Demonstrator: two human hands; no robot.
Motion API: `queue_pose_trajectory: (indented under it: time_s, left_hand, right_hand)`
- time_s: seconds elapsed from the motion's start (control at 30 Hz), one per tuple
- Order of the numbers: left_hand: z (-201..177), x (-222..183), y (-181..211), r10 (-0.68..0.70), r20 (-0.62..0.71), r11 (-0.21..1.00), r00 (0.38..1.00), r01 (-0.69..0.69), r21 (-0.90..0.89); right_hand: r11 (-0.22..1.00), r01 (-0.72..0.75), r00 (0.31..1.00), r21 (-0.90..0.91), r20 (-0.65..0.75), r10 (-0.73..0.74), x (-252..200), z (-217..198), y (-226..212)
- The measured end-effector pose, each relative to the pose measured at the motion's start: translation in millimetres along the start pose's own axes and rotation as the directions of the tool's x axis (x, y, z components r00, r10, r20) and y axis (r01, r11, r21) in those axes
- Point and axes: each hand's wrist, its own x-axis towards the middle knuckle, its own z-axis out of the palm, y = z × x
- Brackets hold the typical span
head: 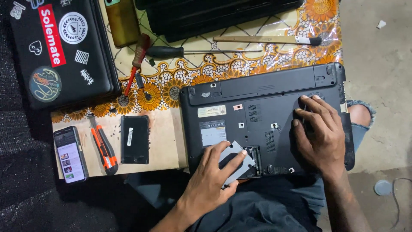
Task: Installing a hard drive, cleaning the internal components with a brush, and reattaching the battery and covers on a laptop.
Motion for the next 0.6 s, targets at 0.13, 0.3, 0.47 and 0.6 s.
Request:
queue_pose_trajectory:
  time_s: [0.13,0.3,0.47,0.6]
  left_hand:
    - [-10.8,5.0,1.7,0.083,0.023,0.992,0.996,-0.081,-0.095]
    - [-8.3,9.4,1.0,0.099,0.114,0.994,0.989,-0.093,-0.056]
    - [-5.7,9.9,-1.3,0.147,0.087,0.989,0.985,-0.148,0.001]
    - [-7.8,10.6,-3.1,0.164,0.132,0.986,0.977,-0.167,0.010]
  right_hand:
    - [1.000,0.014,1.000,-0.006,-0.002,-0.014,-1.1,1.4,2.1]
    - [1.000,0.009,1.000,0.021,-0.024,-0.008,-0.5,1.1,0.1]
    - [1.000,0.002,1.000,0.010,-0.019,-0.002,-0.3,0.5,-0.4]
    - [1.000,0.005,1.000,-0.004,-0.005,-0.006,-0.4,0.8,1.7]
